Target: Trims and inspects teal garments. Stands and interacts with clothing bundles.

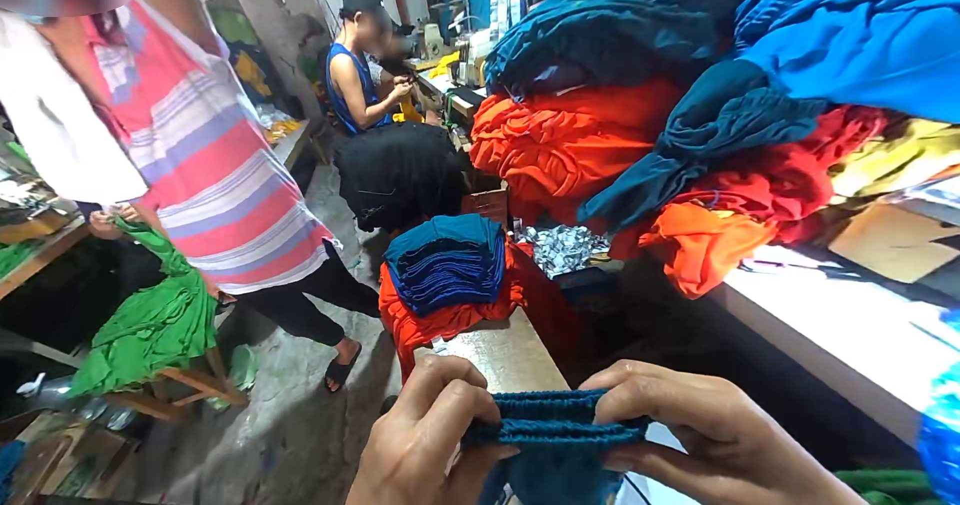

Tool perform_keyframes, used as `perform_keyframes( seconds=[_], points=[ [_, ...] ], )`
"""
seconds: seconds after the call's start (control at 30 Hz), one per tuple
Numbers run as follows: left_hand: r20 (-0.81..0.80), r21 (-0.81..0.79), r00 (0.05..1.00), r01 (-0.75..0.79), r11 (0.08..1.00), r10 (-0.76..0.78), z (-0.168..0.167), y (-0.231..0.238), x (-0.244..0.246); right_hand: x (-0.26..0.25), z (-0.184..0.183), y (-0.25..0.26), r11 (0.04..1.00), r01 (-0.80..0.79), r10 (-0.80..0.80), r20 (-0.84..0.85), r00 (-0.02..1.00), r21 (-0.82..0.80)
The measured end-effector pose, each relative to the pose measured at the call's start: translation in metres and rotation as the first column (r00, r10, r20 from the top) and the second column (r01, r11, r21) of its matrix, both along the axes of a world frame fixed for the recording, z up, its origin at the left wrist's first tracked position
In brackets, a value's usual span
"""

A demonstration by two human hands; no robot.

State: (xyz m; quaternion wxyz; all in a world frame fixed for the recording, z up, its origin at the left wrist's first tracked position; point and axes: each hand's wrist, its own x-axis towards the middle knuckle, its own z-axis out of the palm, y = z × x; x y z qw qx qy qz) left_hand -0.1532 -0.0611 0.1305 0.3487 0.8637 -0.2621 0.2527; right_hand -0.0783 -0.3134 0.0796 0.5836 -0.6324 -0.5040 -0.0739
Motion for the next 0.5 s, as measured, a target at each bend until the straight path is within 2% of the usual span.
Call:
perform_keyframes(
  seconds=[0.1, 0.27, 0.5],
  points=[
    [-0.053, -0.043, 0.998, 0.041, 0.998, -0.044, 0.0, 0.003, 0.0, 0.0, 0.002, 0.001, 1.0, 0.004, -0.004, -0.014, 1.0, 0.016],
    [-0.12, -0.294, 0.964, 0.195, 0.936, -0.238, -0.003, 0.008, 0.0, 0.001, 0.008, -0.002, 0.999, 0.017, -0.016, -0.032, 0.999, 0.027],
    [-0.145, -0.497, 0.943, 0.193, 0.846, -0.301, -0.003, 0.003, 0.0, -0.001, 0.012, 0.0, 0.998, -0.013, 0.017, -0.06, 0.998, 0.065]
  ],
)
